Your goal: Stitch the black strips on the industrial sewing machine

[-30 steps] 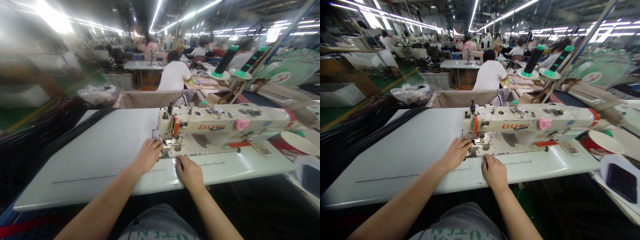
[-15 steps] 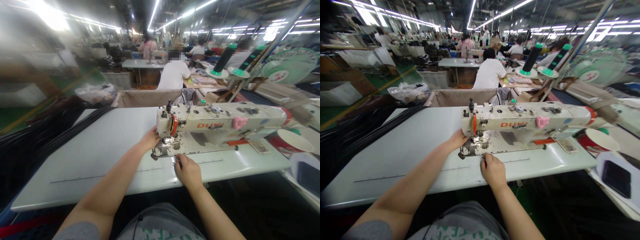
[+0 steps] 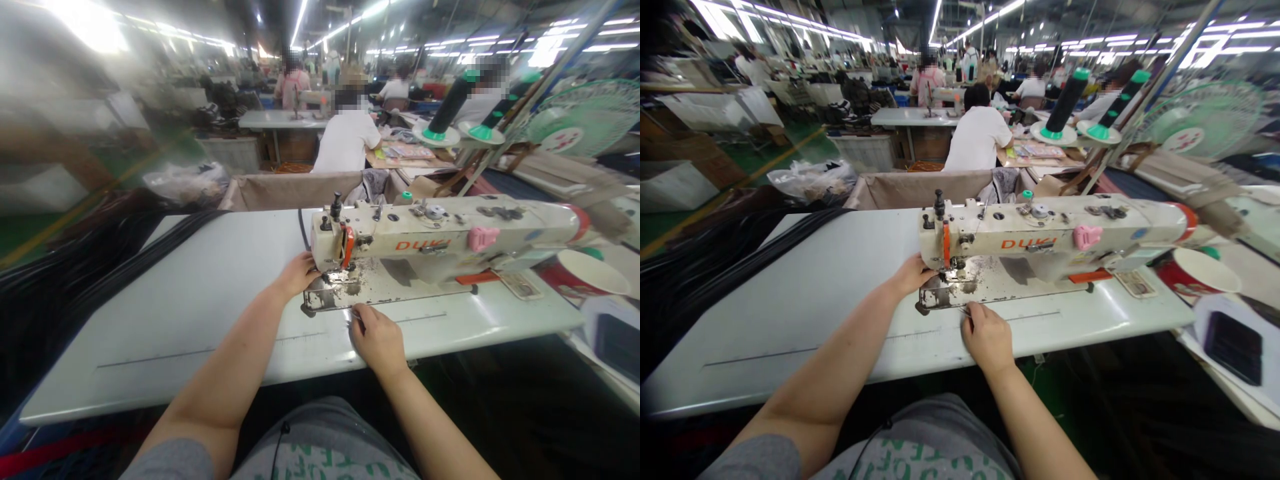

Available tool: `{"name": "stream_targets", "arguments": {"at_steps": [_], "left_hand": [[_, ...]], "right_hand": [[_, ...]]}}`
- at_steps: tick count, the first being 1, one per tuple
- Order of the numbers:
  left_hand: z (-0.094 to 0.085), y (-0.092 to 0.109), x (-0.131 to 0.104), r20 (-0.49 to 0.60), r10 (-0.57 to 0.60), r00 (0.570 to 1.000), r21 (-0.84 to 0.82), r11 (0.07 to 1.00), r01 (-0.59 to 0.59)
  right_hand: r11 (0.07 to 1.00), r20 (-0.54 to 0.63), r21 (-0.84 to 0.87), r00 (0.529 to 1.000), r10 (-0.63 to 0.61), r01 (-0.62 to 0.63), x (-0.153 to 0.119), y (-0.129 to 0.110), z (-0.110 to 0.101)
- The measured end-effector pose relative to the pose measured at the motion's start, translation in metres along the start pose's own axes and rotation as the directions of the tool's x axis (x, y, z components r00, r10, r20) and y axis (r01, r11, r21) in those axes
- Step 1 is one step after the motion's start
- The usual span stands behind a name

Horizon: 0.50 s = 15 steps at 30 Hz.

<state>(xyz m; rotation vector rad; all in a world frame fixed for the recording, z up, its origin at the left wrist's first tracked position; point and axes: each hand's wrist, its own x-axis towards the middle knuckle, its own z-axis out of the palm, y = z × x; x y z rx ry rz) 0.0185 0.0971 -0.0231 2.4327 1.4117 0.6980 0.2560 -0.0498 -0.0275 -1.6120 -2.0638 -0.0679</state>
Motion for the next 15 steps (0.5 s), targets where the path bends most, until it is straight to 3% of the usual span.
{"name": "stream_targets", "arguments": {"at_steps": [8,15], "left_hand": [[-0.015,0.011,-0.014,-0.041,-0.067,0.997,0.003,0.998,0.067],[-0.003,0.024,-0.033,-0.077,-0.148,0.986,-0.083,0.986,0.142]], "right_hand": [[1.000,0.013,-0.018,1.000,-0.003,0.004,0.000,-0.001,0.000],[1.000,0.019,-0.003,1.000,-0.001,0.001,0.001,-0.002,-0.001]]}}
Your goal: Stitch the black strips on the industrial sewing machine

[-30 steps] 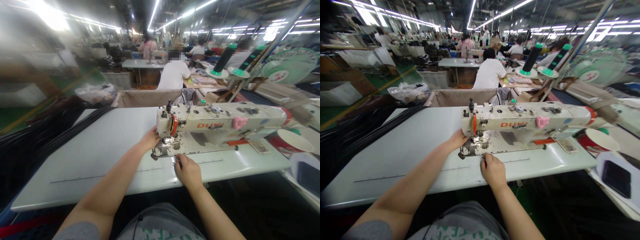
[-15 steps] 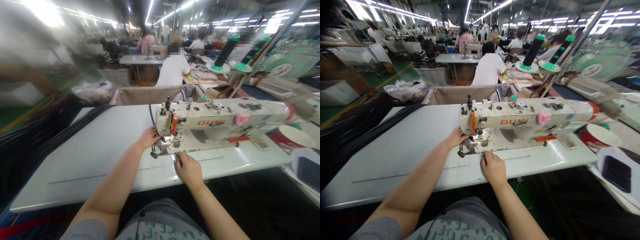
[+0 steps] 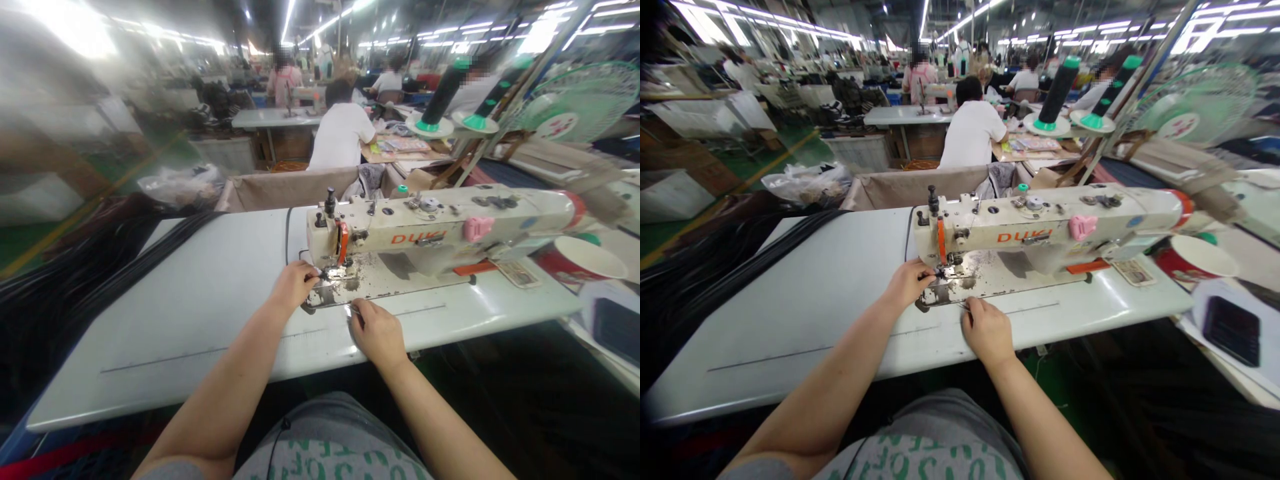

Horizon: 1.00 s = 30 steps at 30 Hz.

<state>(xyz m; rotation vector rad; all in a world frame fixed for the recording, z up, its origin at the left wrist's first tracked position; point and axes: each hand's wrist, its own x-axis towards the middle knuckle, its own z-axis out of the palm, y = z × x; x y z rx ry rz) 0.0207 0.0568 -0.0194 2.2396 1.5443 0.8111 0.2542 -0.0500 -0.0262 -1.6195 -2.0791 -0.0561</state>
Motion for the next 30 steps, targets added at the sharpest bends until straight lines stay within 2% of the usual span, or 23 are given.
{"name": "stream_targets", "arguments": {"at_steps": [7,12,23,27,30], "left_hand": [[0.003,0.007,0.000,-0.027,-0.066,0.997,-0.020,0.998,0.065],[0.003,0.018,-0.009,-0.020,-0.129,0.991,0.004,0.992,0.129],[0.017,0.057,-0.029,0.014,-0.312,0.950,0.074,0.948,0.310],[0.018,0.072,-0.032,0.068,-0.390,0.918,0.095,0.919,0.383],[0.017,0.080,-0.035,0.107,-0.402,0.909,0.100,0.914,0.392]], "right_hand": [[1.000,0.005,0.001,1.000,0.003,-0.003,0.000,-0.001,-0.001],[1.000,0.015,-0.005,1.000,0.005,-0.005,0.000,-0.002,-0.002],[1.000,0.042,-0.014,0.999,0.022,-0.022,0.001,-0.006,-0.006],[1.000,0.050,-0.019,0.998,0.025,-0.024,0.001,-0.006,-0.006],[0.999,0.062,-0.011,0.998,0.032,-0.032,0.001,-0.006,-0.006]]}}
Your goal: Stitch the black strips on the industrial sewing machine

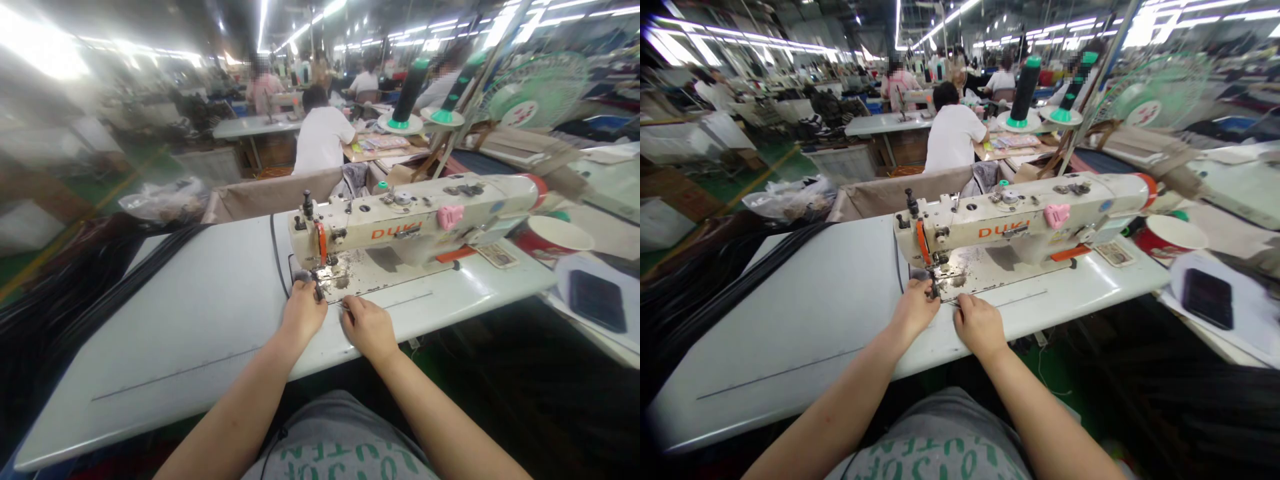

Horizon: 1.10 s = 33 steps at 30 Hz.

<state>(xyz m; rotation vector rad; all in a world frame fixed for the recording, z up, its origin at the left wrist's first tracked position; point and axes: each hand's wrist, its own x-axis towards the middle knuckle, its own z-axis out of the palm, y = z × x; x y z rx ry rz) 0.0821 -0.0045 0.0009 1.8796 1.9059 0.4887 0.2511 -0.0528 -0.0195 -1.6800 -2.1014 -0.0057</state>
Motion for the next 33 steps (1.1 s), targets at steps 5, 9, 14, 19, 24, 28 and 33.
{"name": "stream_targets", "arguments": {"at_steps": [5,9,14,19,24,28,33], "left_hand": [[-0.002,0.004,-0.010,0.031,0.055,0.998,0.087,0.995,-0.058],[0.001,0.001,-0.014,0.046,0.101,0.994,0.123,0.987,-0.106],[0.009,-0.007,-0.015,0.055,0.124,0.991,0.142,0.981,-0.131],[0.012,-0.013,-0.018,0.078,0.159,0.984,0.161,0.972,-0.170],[0.012,-0.011,-0.022,0.095,0.161,0.982,0.165,0.971,-0.175],[0.008,-0.006,-0.024,0.104,0.140,0.985,0.170,0.973,-0.156],[0.006,-0.001,-0.027,0.122,0.132,0.984,0.149,0.977,-0.150]], "right_hand": [[1.000,0.033,0.001,0.999,0.012,-0.012,-0.001,-0.001,-0.001],[1.000,0.076,-0.013,0.997,0.028,-0.027,-0.002,-0.002,-0.002],[0.999,0.108,-0.028,0.993,0.047,-0.044,-0.002,-0.003,-0.002],[0.999,0.097,-0.027,0.994,0.047,-0.045,-0.003,-0.003,-0.001],[0.999,0.092,-0.038,0.995,0.038,-0.035,-0.003,-0.002,0.000],[0.998,0.084,-0.048,0.996,0.038,-0.034,-0.003,-0.003,-0.001],[0.998,0.078,-0.045,0.996,0.041,-0.037,-0.003,-0.003,-0.002]]}}
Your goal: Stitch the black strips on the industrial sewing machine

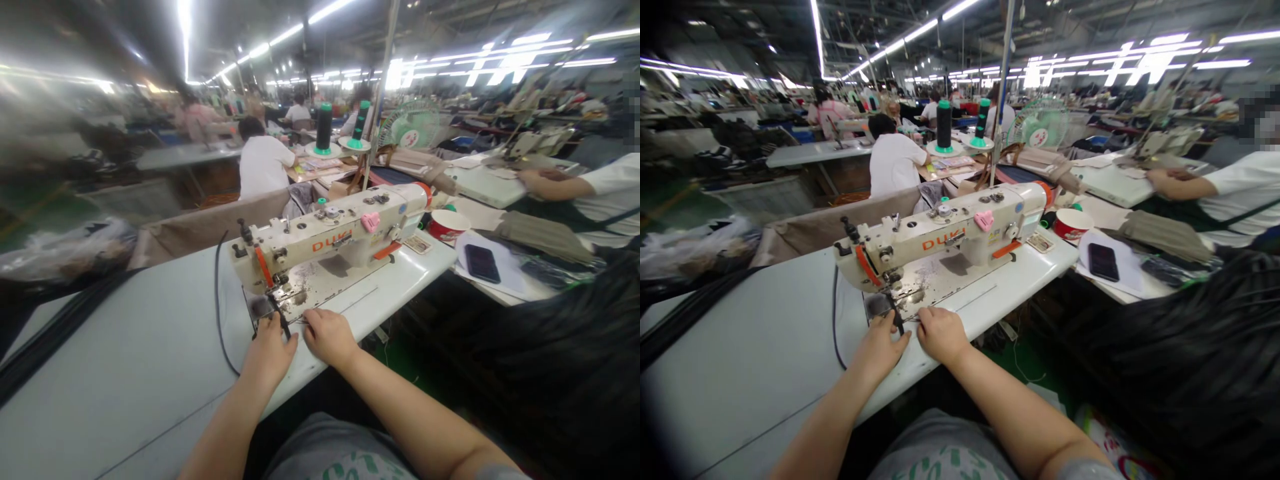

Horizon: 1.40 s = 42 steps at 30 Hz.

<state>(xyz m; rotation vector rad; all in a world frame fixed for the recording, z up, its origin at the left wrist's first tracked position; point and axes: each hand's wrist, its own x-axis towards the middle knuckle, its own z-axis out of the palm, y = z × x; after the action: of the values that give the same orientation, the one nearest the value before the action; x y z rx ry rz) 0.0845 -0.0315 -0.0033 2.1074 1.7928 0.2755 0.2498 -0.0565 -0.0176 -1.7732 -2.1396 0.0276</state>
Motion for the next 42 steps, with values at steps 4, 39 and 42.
{"name": "stream_targets", "arguments": {"at_steps": [4,39,42], "left_hand": [[-0.002,0.005,-0.002,0.040,-0.028,0.999,-0.029,0.999,0.029],[-0.020,0.016,-0.012,0.091,-0.049,0.995,-0.180,0.982,0.064],[-0.018,0.016,-0.011,0.106,-0.035,0.994,-0.143,0.988,0.050]], "right_hand": [[1.000,-0.033,0.029,0.999,-0.003,0.004,0.001,0.001,0.000],[0.993,-0.190,0.027,0.976,-0.107,0.114,0.003,0.009,0.006],[0.989,-0.198,0.114,0.978,-0.070,0.093,0.003,0.008,0.003]]}}
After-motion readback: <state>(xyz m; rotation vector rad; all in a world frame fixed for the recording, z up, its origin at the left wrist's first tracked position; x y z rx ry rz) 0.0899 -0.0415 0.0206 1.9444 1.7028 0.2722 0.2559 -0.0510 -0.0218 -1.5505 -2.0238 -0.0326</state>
